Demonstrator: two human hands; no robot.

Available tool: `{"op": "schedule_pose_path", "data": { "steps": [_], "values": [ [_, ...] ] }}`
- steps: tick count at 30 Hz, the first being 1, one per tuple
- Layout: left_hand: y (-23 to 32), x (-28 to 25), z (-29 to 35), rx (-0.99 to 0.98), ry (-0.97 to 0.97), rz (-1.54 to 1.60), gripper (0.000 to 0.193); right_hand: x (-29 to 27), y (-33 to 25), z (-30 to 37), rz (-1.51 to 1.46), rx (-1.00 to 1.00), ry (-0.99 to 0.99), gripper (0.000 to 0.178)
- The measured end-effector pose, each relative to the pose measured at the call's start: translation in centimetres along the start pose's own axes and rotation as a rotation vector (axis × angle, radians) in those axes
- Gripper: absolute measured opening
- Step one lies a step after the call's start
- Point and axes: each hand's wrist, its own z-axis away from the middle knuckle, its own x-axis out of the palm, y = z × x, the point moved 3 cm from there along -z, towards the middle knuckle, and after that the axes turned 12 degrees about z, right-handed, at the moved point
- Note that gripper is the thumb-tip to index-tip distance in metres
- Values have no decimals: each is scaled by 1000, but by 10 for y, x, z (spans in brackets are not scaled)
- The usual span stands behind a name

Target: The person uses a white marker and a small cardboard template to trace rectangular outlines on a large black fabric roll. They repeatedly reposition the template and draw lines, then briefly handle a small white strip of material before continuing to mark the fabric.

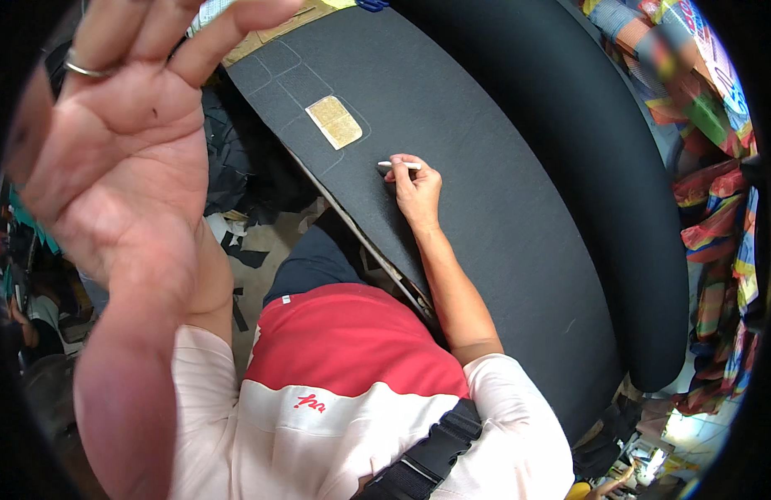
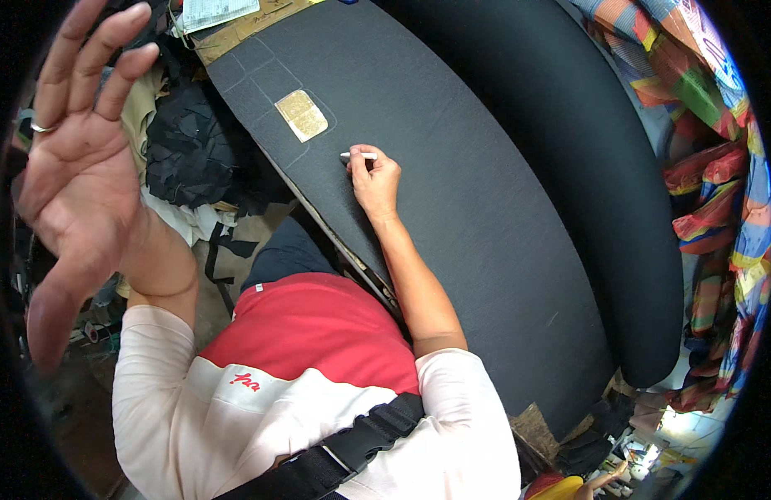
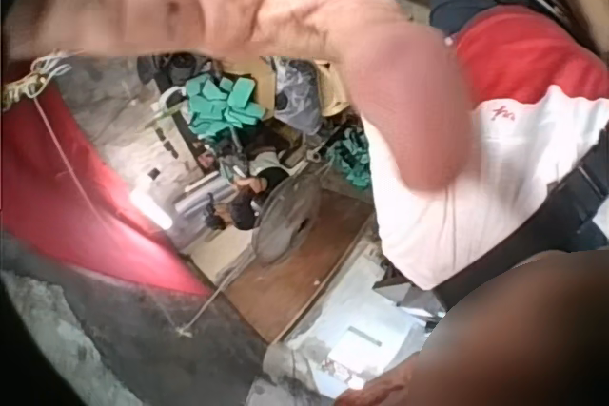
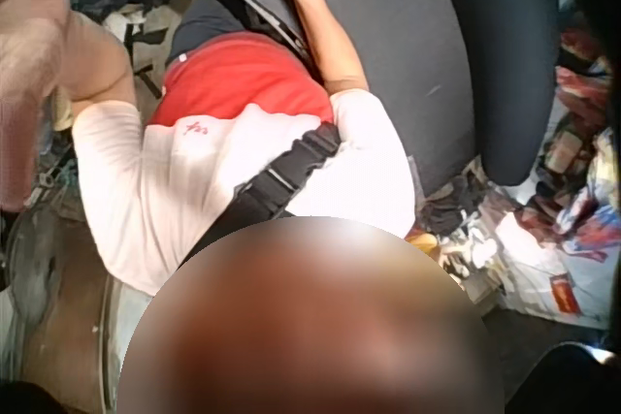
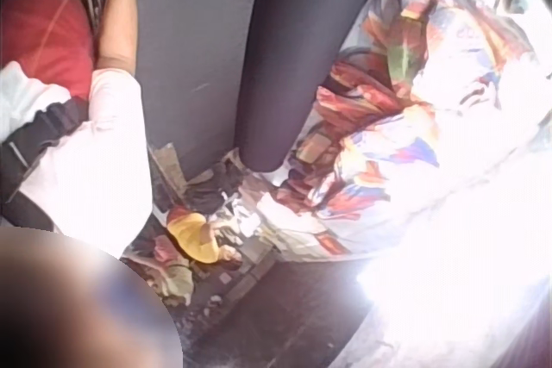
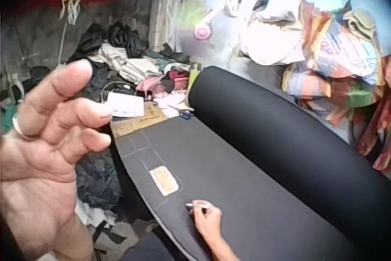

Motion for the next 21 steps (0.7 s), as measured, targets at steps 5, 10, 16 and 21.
{"op": "schedule_pose_path", "data": {
  "steps": [5,10,16,21],
  "values": [
    [44,5,-30,-180,-175,-97,109,5,-7,9,9,-24,-32,20],
    [48,18,-24,-128,-195,-148,99,12,-14,5,155,-134,75,14],
    [34,28,-16,-122,-198,-140,90,49,-34,-19,514,-495,58,23],
    [24,35,-11,-144,-200,-147,82,83,-38,-23,760,-528,3,32]
  ]
}}
